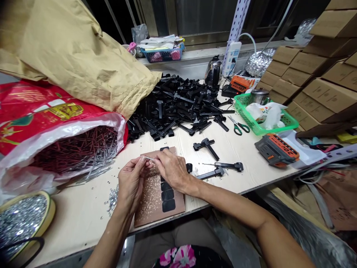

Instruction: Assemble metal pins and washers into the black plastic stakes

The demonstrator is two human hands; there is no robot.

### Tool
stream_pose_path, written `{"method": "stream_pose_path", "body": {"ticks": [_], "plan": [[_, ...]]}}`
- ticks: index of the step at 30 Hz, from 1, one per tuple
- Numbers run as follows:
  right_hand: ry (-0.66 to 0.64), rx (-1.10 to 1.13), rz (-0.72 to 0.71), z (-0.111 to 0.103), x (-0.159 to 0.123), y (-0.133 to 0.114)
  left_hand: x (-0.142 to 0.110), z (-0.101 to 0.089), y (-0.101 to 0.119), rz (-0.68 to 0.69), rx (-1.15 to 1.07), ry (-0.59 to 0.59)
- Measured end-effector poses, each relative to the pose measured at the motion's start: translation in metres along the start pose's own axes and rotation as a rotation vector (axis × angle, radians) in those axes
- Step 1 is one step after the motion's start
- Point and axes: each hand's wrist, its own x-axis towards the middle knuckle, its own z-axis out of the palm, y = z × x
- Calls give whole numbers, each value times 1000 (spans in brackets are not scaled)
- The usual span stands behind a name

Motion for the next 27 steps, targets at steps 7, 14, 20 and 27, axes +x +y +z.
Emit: {"method": "stream_pose_path", "body": {"ticks": [7, 14, 20, 27], "plan": [[-86, -126, -182, -13, 0, 51, -3, -15, -6, 101, 625, -149], [-140, -306, -364, -13, 25, 90, 8, -37, -19, 621, 1291, -201], [-156, -375, -674, -9, 16, 101, 15, -48, -46, 753, 1507, -333], [-113, -420, -703, -8, 7, 100, 15, -48, -52, 744, 1502, -295]]}}
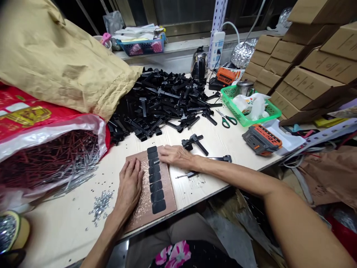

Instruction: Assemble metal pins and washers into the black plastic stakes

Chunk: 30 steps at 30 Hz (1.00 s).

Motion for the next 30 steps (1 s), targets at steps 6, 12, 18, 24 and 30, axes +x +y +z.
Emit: {"method": "stream_pose_path", "body": {"ticks": [6, 12, 18, 24, 30], "plan": [[-112, 145, -378, -10, -4, -20, 0, 1, 0, 17, 21, 12], [-157, 100, -145, -18, 3, -11, 0, 0, 0, 13, 31, 12], [-151, 138, -207, -16, 4, -11, 0, -3, 4, 14, 24, 2], [-155, 211, -441, -22, -3, -11, 1, -4, 6, 10, 22, -13], [-150, 166, -89, -26, -3, -13, 2, -4, 4, 6, 33, -18]]}}
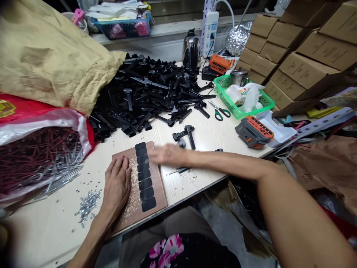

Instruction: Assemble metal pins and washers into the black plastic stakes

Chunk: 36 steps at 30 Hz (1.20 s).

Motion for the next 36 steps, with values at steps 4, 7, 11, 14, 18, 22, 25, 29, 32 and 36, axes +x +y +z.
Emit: {"method": "stream_pose_path", "body": {"ticks": [4, 7, 11, 14, 18, 22, 25, 29, 32, 36], "plan": [[33, 34, -73, -15, -22, -3, 1, 0, -1, 2, -17, -14], [109, 49, 376, -38, -50, 10, 1, 1, -2, -8, -45, 4], [3, 149, 652, -56, -88, 16, 3, 4, -5, 11, -63, 14], [-133, 106, 734, -51, -106, 6, 3, 9, -10, 49, -34, 20], [-281, 2, 835, -45, -104, -2, 5, 13, -15, 89, -19, 28], [-380, -43, 787, -55, -90, 4, 6, 11, -11, 78, -22, 53], [-442, -66, 745, -59, -80, 11, 7, 7, -6, 70, -28, 65], [-444, -118, 743, -60, -69, 8, 7, 5, -2, 57, -40, 64], [-346, -166, 643, -58, -61, -9, 7, 4, -2, 67, -39, 58], [-333, -208, 415, -42, -56, -37, 7, 6, -5, 96, -46, 64]]}}
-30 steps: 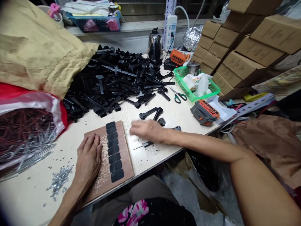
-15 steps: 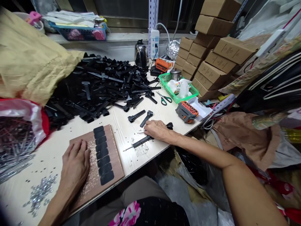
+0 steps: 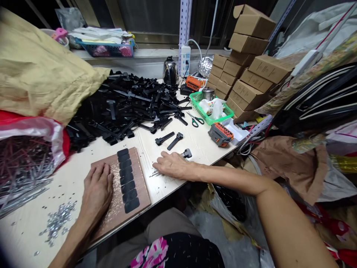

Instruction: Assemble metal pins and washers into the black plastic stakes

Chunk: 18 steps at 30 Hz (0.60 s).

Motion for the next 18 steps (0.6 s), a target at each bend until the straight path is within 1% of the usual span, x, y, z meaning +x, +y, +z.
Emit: {"method": "stream_pose_path", "body": {"ticks": [3, 5, 7, 9, 11, 12, 13, 14, 16, 18], "plan": [[22, -69, -62, 14, 1, -13, 0, 3, -4, 11, 13, 17], [46, -106, -36, 16, -1, -12, 1, 4, -6, 27, 27, 21], [77, -124, 66, 7, -8, -4, 2, 6, -6, 43, 25, 20], [130, -127, 249, -10, -24, 12, 3, 6, -5, 54, 2, 33], [202, -99, 493, -27, -53, 31, 5, 4, -2, 60, -24, 54], [236, -67, 607, -32, -71, 39, 6, 3, 0, 63, -35, 60], [264, -22, 703, -34, -91, 45, 8, 1, 1, 63, -45, 63], [283, 35, 774, -31, -112, 48, 9, -1, 3, 68, -57, 51], [292, 173, 859, -13, -157, 44, 12, -4, 6, 83, -84, 24], [297, 311, 944, 18, -196, 28, 13, -6, 7, 104, -95, 12]]}}
